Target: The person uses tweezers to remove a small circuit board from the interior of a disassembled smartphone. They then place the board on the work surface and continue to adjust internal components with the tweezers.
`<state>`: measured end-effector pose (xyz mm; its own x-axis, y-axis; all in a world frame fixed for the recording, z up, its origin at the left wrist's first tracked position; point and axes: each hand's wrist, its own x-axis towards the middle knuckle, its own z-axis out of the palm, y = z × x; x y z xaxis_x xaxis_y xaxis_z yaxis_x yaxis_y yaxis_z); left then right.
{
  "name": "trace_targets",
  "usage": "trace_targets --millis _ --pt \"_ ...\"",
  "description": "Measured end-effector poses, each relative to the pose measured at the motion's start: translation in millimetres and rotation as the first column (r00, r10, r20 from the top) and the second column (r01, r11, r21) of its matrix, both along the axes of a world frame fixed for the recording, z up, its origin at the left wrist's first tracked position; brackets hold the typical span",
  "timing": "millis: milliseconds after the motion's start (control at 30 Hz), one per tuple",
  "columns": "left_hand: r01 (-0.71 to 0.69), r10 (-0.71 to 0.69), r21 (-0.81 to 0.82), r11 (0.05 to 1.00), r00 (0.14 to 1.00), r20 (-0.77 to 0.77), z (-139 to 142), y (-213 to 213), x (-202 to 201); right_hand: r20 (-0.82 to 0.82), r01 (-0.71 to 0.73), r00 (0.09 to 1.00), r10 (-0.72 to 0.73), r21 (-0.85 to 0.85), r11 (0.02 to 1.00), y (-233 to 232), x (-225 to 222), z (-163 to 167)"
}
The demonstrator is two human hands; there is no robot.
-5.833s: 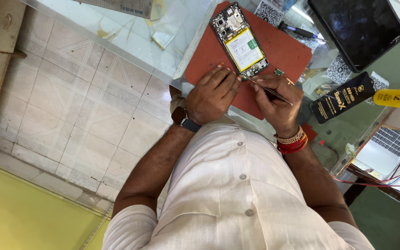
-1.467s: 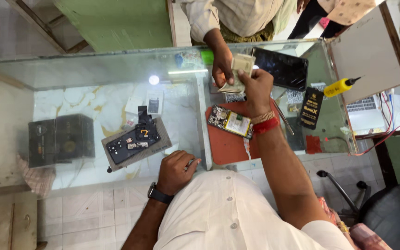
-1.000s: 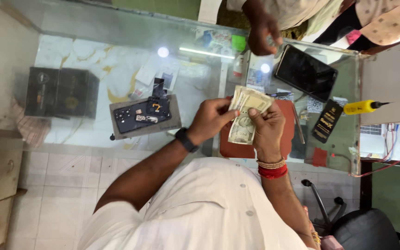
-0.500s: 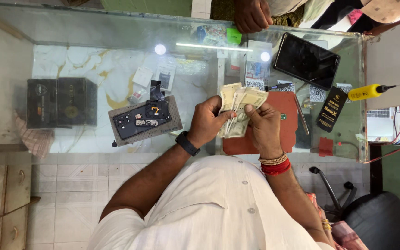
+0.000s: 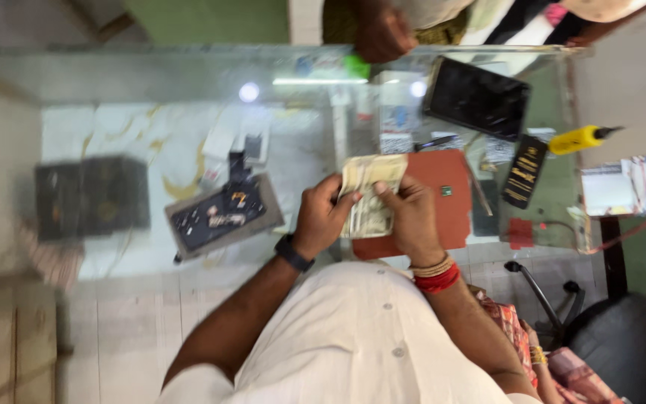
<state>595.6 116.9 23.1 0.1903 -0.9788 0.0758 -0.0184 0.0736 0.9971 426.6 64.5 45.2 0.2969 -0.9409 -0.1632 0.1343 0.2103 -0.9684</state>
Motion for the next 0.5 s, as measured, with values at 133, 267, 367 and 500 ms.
trace_targets --millis 133,267,367,500 --pt "0.076 -0.078 -0.037 0.996 0.996 -0.041 -8.6 3.4 -1.0 0.088 -0.047 0.995 0.044 0.036 0.998 4.7 0.8 9.1" --pt "0.185 -0.186 -0.025 0.982 0.956 -0.225 -18.9 3.9 5.7 0.004 -0.111 0.994 0.112 -0.079 0.991 12.8 -2.5 8.8" --pt "0.370 -0.389 -0.129 0.920 0.828 -0.404 -21.2 7.8 -1.9 -0.031 -0.183 0.983 0.181 -0.099 0.978 24.2 -2.0 -0.7" --pt "0.387 -0.404 -0.151 0.910 0.743 -0.533 -16.0 8.8 -11.5 -0.046 -0.176 0.984 0.173 -0.088 0.980 29.6 -0.2 -10.9"
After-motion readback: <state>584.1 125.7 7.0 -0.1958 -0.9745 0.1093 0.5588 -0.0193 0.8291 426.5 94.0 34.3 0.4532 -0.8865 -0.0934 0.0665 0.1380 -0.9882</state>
